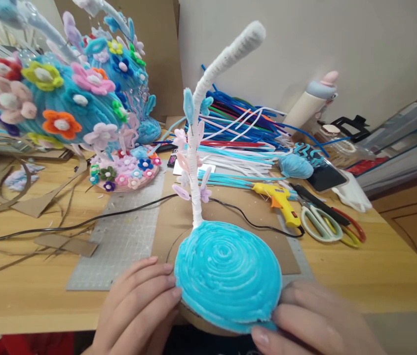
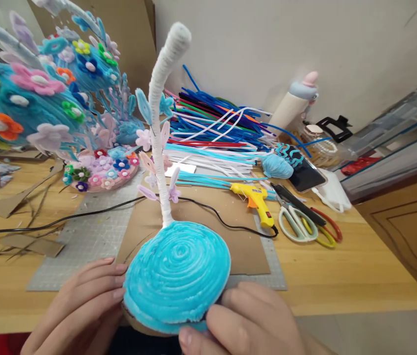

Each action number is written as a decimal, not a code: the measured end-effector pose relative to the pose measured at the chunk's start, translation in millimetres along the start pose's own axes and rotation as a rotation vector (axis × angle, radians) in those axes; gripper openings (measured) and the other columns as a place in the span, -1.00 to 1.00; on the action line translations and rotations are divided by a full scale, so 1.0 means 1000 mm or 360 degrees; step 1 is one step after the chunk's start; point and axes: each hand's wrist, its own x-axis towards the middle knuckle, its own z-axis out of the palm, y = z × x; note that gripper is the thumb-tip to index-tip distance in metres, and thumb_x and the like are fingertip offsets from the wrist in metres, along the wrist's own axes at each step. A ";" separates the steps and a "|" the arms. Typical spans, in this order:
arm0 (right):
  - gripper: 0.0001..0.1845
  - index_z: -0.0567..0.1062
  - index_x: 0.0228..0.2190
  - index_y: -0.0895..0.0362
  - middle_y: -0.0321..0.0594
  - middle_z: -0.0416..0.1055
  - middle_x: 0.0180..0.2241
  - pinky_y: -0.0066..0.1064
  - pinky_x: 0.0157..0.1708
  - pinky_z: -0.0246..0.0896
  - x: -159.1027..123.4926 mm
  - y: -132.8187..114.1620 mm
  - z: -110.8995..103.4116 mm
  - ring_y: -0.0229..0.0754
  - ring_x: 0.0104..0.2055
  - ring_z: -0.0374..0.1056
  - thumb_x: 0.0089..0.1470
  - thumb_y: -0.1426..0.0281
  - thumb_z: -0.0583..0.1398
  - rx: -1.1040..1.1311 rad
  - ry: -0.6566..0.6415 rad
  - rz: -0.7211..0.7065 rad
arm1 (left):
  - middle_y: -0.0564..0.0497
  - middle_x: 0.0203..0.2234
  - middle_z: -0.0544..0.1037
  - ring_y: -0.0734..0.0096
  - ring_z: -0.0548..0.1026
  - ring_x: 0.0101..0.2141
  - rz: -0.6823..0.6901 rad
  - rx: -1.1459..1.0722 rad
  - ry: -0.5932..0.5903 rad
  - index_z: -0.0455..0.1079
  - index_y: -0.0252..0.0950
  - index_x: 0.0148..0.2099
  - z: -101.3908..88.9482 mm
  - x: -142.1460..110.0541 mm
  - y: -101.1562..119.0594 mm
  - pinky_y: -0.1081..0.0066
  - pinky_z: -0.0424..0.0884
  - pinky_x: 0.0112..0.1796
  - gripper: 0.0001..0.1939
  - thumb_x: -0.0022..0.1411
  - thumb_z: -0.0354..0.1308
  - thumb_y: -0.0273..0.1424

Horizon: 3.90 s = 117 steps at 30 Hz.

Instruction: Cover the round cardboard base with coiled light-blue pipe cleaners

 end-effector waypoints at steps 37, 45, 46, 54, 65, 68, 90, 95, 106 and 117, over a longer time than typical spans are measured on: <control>-0.69 0.52 -0.23 0.04 -0.30 0.48 -0.36 -0.40 -0.45 0.29 0.017 0.016 -0.025 -0.27 -0.41 0.38 0.04 0.63 0.17 0.0193 -0.0391 0.0105 | -0.10 -0.23 0.54 0.30 0.54 -0.15 -0.0129 -0.0030 0.0075 0.40 -0.41 -0.12 0.000 0.012 0.002 0.22 0.49 0.00 -0.69 0.08 0.13 -0.73; -0.73 0.51 -0.29 0.04 -0.27 0.33 -0.34 -0.45 -0.41 0.33 0.019 0.026 -0.013 -0.27 -0.32 0.35 0.06 0.63 0.16 0.0653 -0.0244 0.0633 | -0.06 -0.20 0.56 0.29 0.54 -0.12 -0.0352 -0.0091 0.0100 0.42 -0.36 -0.10 -0.008 0.009 -0.004 0.23 0.47 0.03 -0.67 0.09 0.15 -0.72; -0.75 0.51 -0.31 0.04 -0.28 0.32 -0.34 -0.46 -0.42 0.32 0.020 0.027 -0.012 -0.28 -0.32 0.34 0.07 0.62 0.17 0.0682 -0.0235 0.0683 | -0.05 -0.20 0.56 0.27 0.54 -0.11 -0.0369 -0.0087 0.0107 0.43 -0.35 -0.11 -0.009 0.009 -0.005 0.23 0.47 0.03 -0.68 0.09 0.16 -0.71; -0.82 0.50 -0.33 0.05 -0.28 0.35 -0.39 -0.45 -0.44 0.29 0.023 0.029 -0.008 -0.28 -0.37 0.35 0.11 0.56 0.18 0.0825 -0.0190 0.0800 | 0.01 -0.20 0.58 0.26 0.56 -0.13 -0.0497 -0.0083 0.0124 0.47 -0.27 -0.13 -0.013 0.009 -0.014 0.26 0.46 0.04 -0.73 0.12 0.17 -0.63; -0.89 0.48 -0.35 0.07 -0.29 0.38 -0.38 -0.38 -0.33 0.28 0.025 0.039 -0.003 -0.26 -0.32 0.34 0.11 0.53 0.18 0.1024 -0.0166 0.0934 | 0.08 -0.21 0.60 0.21 0.59 -0.22 -0.0520 -0.0160 0.0162 0.49 -0.19 -0.14 -0.014 0.006 -0.025 0.05 0.49 0.01 -0.63 0.03 0.22 -0.67; -0.93 0.46 -0.40 0.08 -0.29 0.36 -0.41 -0.38 -0.35 0.26 0.024 0.044 -0.001 -0.25 -0.33 0.31 0.09 0.49 0.21 0.1104 -0.0198 0.1024 | 0.08 -0.25 0.60 0.22 0.59 -0.26 -0.0514 -0.0199 0.0142 0.49 -0.21 -0.16 -0.017 0.008 -0.026 0.00 0.49 0.00 -0.65 0.03 0.22 -0.68; -0.88 0.51 -0.46 0.10 -0.30 0.23 -0.24 -0.52 -0.47 0.16 0.011 0.061 0.025 -0.38 -0.39 0.22 -0.04 0.36 0.35 0.2083 -0.0327 0.1530 | 0.12 -0.26 0.60 0.26 0.59 -0.23 -0.0565 -0.0219 0.0069 0.47 -0.20 -0.16 -0.021 0.008 -0.032 0.03 0.44 0.05 -0.69 0.08 0.19 -0.65; -0.91 0.48 -0.43 0.10 -0.30 0.27 -0.19 -0.58 -0.56 0.18 0.011 0.052 0.026 -0.44 -0.47 0.25 0.00 0.41 0.32 0.2320 -0.0292 0.1750 | 0.01 -0.23 0.60 0.23 0.56 -0.13 -0.0606 -0.0221 0.0104 0.44 -0.29 -0.15 -0.018 0.010 -0.025 0.07 0.41 0.08 -0.73 0.10 0.17 -0.66; -0.88 0.46 -0.45 0.04 -0.30 0.30 0.07 -0.41 -0.08 0.24 -0.003 0.030 0.021 -0.12 0.10 0.23 0.02 0.32 0.31 0.2214 -0.0128 0.2175 | -0.05 -0.10 0.50 0.20 0.49 -0.05 -0.0594 -0.0313 0.0017 0.28 -0.28 0.10 -0.018 -0.002 -0.013 -0.11 0.20 0.17 -0.51 0.12 0.15 -0.67; -0.92 0.49 -0.38 0.02 -0.39 0.41 -0.42 -0.52 -0.36 0.32 -0.019 0.028 0.021 -0.35 -0.38 0.37 0.04 0.42 0.30 0.2773 -0.0163 0.2576 | -0.13 -0.09 0.52 0.11 0.49 -0.03 -0.0227 -0.0123 -0.0092 0.38 -0.34 0.02 -0.022 0.000 -0.010 -0.15 0.34 0.06 -0.60 0.14 0.12 -0.71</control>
